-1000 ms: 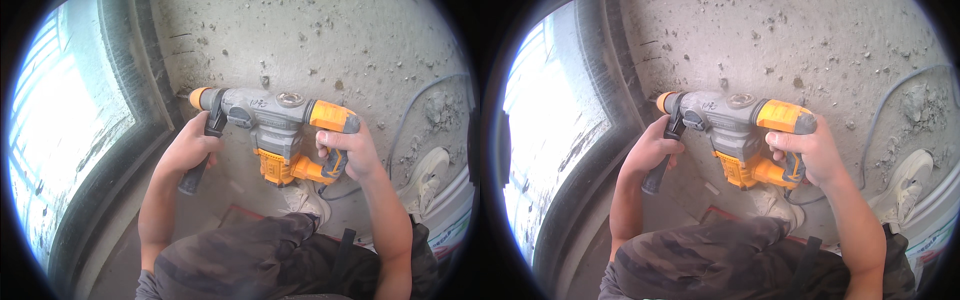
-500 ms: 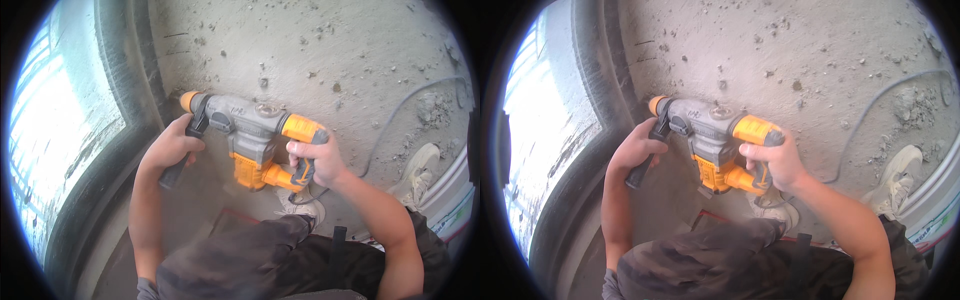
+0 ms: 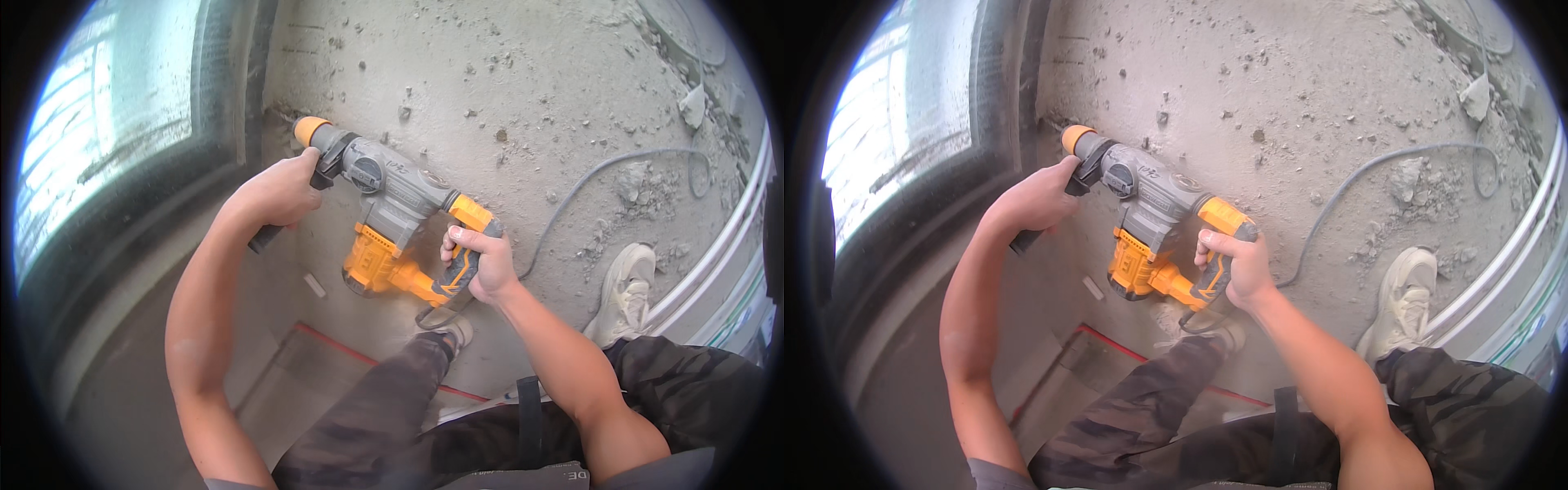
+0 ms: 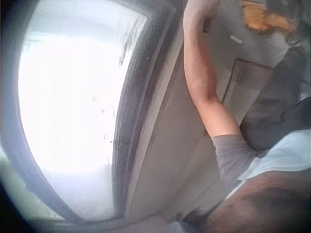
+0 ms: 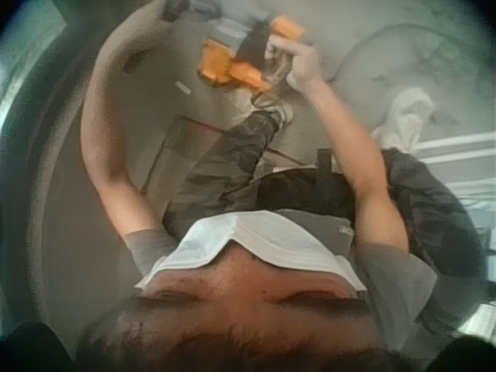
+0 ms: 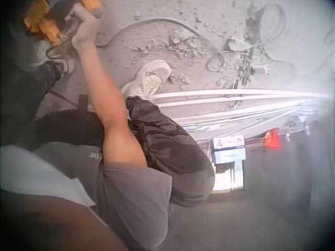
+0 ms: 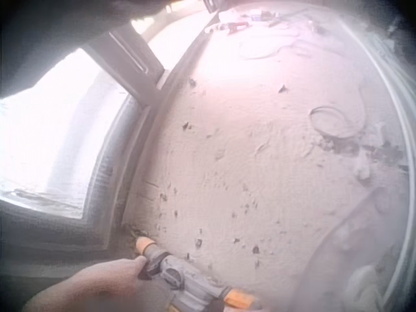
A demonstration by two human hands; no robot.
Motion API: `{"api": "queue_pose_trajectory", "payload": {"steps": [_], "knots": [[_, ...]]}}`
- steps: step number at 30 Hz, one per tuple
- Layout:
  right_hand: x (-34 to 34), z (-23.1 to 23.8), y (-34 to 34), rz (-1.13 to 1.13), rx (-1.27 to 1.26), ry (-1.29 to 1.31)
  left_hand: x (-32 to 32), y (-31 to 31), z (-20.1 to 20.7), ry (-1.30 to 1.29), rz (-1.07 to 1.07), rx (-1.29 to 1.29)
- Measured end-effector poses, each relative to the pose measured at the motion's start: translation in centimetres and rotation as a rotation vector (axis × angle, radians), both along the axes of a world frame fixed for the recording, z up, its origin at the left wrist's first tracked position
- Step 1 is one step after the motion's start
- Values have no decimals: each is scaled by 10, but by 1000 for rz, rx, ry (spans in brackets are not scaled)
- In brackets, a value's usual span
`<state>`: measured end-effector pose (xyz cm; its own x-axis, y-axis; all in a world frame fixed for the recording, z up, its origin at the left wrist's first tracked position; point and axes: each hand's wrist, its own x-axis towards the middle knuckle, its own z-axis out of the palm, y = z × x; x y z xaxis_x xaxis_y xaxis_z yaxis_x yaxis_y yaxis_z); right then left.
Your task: The person uses a yellow and gray rotary hammer drill to chase a groove into a concrete wall. The person holds the tool with both hands and moves it along the wall surface, creating a channel for pipes.
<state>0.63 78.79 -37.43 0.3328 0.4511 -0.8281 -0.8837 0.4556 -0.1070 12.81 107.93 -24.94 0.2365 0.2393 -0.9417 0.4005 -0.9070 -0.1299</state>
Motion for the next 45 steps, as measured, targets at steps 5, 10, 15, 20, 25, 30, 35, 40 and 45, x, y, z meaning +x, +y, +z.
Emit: {"api": "queue_pose_trajectory", "payload": {"steps": [5,10,15,20,25,30,35,40,45], "knots": [[2,-19,-8,83,61,13,-23,-3,-11,-110,-176,65],[-5,-34,-8,49,94,-13,-16,-26,-7,-83,-150,115],[3,-32,-13,59,130,20,-10,-22,-11,-26,-95,138],[2,-34,-9,57,119,43,-7,-16,-14,-1,-117,123],[2,-37,-4,34,134,45,-2,-15,-13,7,-125,117],[-4,-36,6,-7,157,32,-1,-11,-4,10,-101,154],[-2,-11,14,4,105,34,0,-4,4,-3,-105,126],[-3,-9,12,1,103,9,-9,4,4,-62,-98,100],[-3,-11,2,18,96,13,-12,-4,3,-74,-97,93]]}}
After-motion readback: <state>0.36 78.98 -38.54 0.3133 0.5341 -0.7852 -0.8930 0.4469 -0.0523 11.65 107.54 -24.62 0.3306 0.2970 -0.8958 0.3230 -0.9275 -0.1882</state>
